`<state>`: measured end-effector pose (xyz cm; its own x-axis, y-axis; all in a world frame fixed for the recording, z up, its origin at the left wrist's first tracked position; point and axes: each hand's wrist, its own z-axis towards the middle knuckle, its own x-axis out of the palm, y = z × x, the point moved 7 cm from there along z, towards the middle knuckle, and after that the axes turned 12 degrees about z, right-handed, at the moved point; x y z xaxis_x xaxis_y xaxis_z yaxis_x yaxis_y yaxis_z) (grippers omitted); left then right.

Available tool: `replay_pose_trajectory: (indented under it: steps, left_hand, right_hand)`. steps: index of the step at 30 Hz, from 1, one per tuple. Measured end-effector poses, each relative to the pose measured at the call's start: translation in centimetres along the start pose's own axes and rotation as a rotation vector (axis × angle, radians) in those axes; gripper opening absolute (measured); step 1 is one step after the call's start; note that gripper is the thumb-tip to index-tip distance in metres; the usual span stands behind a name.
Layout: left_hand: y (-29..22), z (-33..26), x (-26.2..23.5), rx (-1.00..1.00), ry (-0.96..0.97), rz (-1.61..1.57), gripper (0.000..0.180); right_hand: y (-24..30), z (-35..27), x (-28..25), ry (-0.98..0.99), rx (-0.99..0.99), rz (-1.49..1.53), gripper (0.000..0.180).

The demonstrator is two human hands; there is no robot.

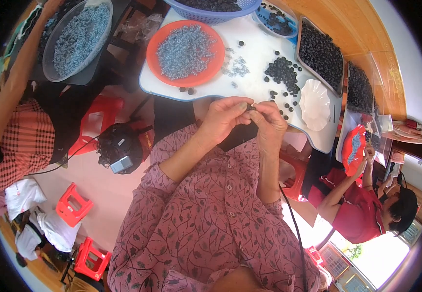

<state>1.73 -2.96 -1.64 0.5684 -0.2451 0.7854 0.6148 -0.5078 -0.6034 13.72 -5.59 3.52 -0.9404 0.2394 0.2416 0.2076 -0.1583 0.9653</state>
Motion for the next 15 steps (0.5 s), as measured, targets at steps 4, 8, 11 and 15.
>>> replay_pose_trajectory:
  steps: [4, 8, 11, 15]
  left_hand:
    - [-0.08, -0.03, 0.11, -0.011, 0.013, -0.005, 0.024]
    - [-0.09, -0.07, 0.02, -0.005, -0.013, 0.032, 0.024]
    - [-0.08, -0.13, -0.03, -0.013, -0.035, 0.065, 0.024]
    - [-0.05, -0.16, -0.14, -0.009, -0.041, 0.11, 0.024]
  right_hand:
    - [-0.02, -0.03, 0.09, -0.006, 0.008, 0.013, 0.017]
    - [0.04, -0.07, 0.11, -0.006, 0.002, -0.006, 0.017]
    - [0.16, -0.05, 0.24, -0.002, 0.001, -0.021, 0.017]
    - [0.58, -0.03, 0.49, 0.013, -0.024, -0.078, 0.017]
